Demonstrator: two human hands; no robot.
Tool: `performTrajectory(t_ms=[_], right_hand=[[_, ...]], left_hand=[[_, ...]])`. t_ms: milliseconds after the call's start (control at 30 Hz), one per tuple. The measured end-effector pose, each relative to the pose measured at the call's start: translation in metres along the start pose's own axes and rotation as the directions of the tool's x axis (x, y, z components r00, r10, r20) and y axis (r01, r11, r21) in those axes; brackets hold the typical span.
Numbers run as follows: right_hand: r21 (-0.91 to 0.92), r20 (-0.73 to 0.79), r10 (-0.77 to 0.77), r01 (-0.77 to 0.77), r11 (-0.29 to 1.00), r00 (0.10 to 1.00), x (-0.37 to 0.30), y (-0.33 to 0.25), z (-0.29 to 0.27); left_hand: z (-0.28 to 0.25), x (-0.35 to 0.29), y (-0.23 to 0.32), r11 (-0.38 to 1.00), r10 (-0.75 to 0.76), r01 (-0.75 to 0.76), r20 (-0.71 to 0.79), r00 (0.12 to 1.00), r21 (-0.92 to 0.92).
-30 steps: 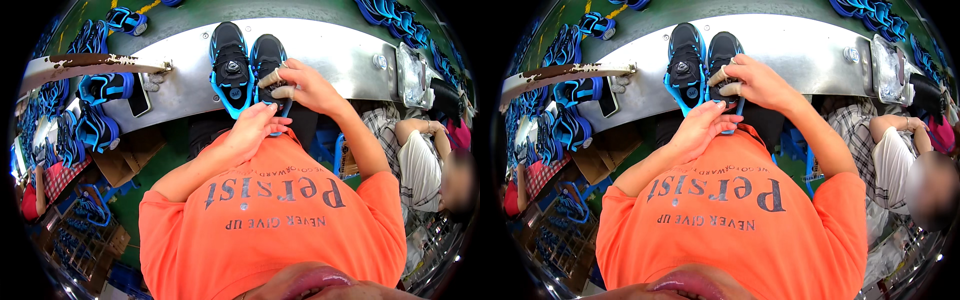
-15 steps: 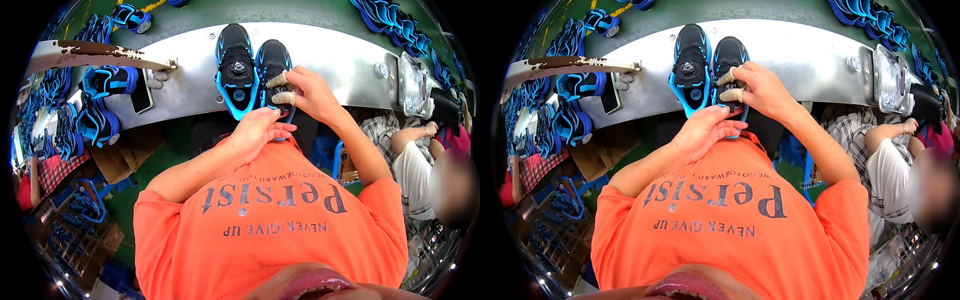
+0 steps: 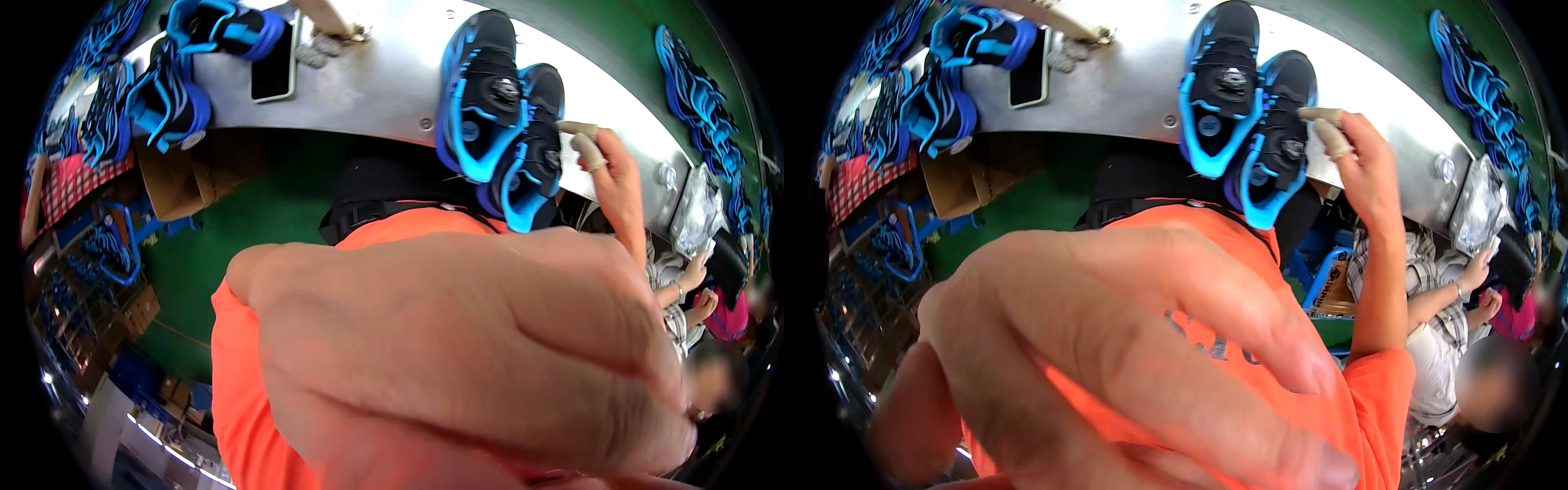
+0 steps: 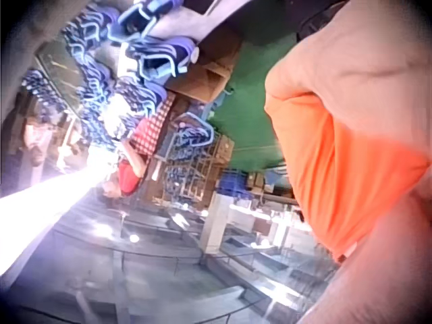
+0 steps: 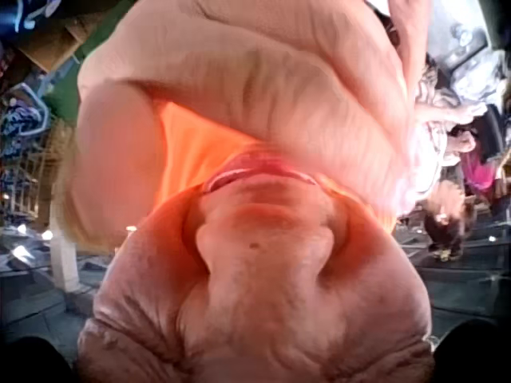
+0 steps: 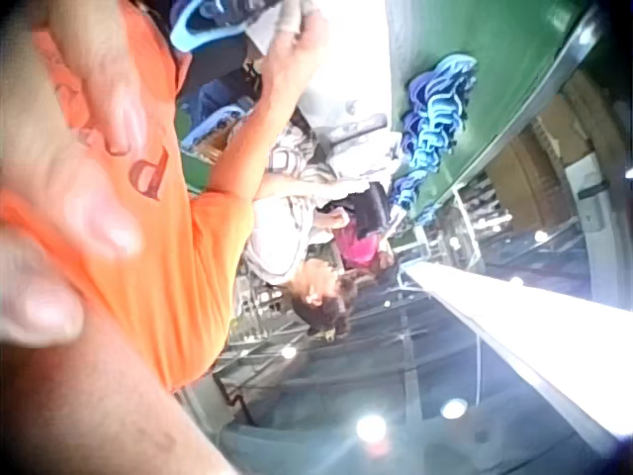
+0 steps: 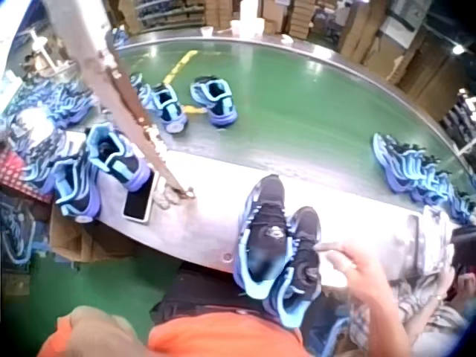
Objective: The person works at an assembly line, handling several shoes. The person picks up individual shoes, wipes parts of the shoe exterior, and sets them back onto the conveyor belt.
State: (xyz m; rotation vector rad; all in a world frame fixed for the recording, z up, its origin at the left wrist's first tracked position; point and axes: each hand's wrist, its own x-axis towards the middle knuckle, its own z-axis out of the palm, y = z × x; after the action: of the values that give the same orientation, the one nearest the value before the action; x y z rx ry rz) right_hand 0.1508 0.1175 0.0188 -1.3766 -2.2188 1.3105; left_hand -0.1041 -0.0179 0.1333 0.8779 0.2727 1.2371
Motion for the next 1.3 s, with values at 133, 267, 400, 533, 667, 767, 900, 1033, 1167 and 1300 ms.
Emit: performTrajectory(t_ms=[133, 267, 400, 533, 667, 767, 900, 1033, 1167, 1300], right_hand=[[-0.089, -0.012, 0.106, -0.106, 0.99, 0.994, -0.007, -0.015, -0.002], [-0.077, 0.072, 0.018, -0.012, 0.997, 0.997, -0.009, -0.022, -0.006], [-0.107, 0.269, 0.032, -0.003, 0.994, 0.963, -0.013, -0.03, -0.003], [-0.069, 0.238, -0.086, 0.106, 0.992, 0.967, -0.019, -0.019, -0.006], [-0.028, 0.218, -0.097, 0.105, 0.994, 0.971, -0.022, 0.0, -0.01], [0.008, 0.24, -0.175, 0.178, 0.984, 0.955, -0.02, 0.009, -0.008], [0.084, 0.294, -0.18, 0.162, 0.983, 0.939, -0.01, 0.006, -0.006], [0.083, 0.236, -0.308, 0.297, 0.951, 0.922, -0.002, 0.016, -0.001], [-0.152, 0.085, -0.236, 0.246, 0.957, 0.968, -0.014, 0.006, 0.01], [0.076, 0.097, -0.333, 0.327, 0.942, 0.938, -0.007, 0.017, 0.008]], left_hand=[[-0.015, -0.016, 0.021, 0.996, 0.089, -0.089, 0.012, 0.996, 0.011], [-0.041, -0.019, 0.007, 0.995, -0.071, 0.079, -0.126, 0.99, 0.059], [-0.054, -0.028, -0.055, 0.841, -0.536, 0.511, -0.153, 0.83, -0.176], [-0.046, -0.023, -0.105, 0.761, -0.644, 0.577, -0.234, 0.729, -0.296], [-0.034, -0.009, -0.125, 0.744, -0.669, 0.592, -0.325, 0.669, -0.31], [-0.023, -0.003, -0.132, 0.754, -0.657, 0.547, -0.435, 0.616, -0.364], [-0.03, 0.001, -0.145, 0.791, -0.612, 0.462, -0.508, 0.606, -0.402], [-0.025, 0.009, -0.152, 0.794, -0.606, 0.472, -0.549, 0.575, -0.382], [-0.026, 0.008, -0.16, 0.782, -0.622, 0.473, -0.553, 0.555, -0.405], [-0.024, 0.012, -0.151, 0.769, -0.639, 0.478, -0.542, 0.545, -0.425]])
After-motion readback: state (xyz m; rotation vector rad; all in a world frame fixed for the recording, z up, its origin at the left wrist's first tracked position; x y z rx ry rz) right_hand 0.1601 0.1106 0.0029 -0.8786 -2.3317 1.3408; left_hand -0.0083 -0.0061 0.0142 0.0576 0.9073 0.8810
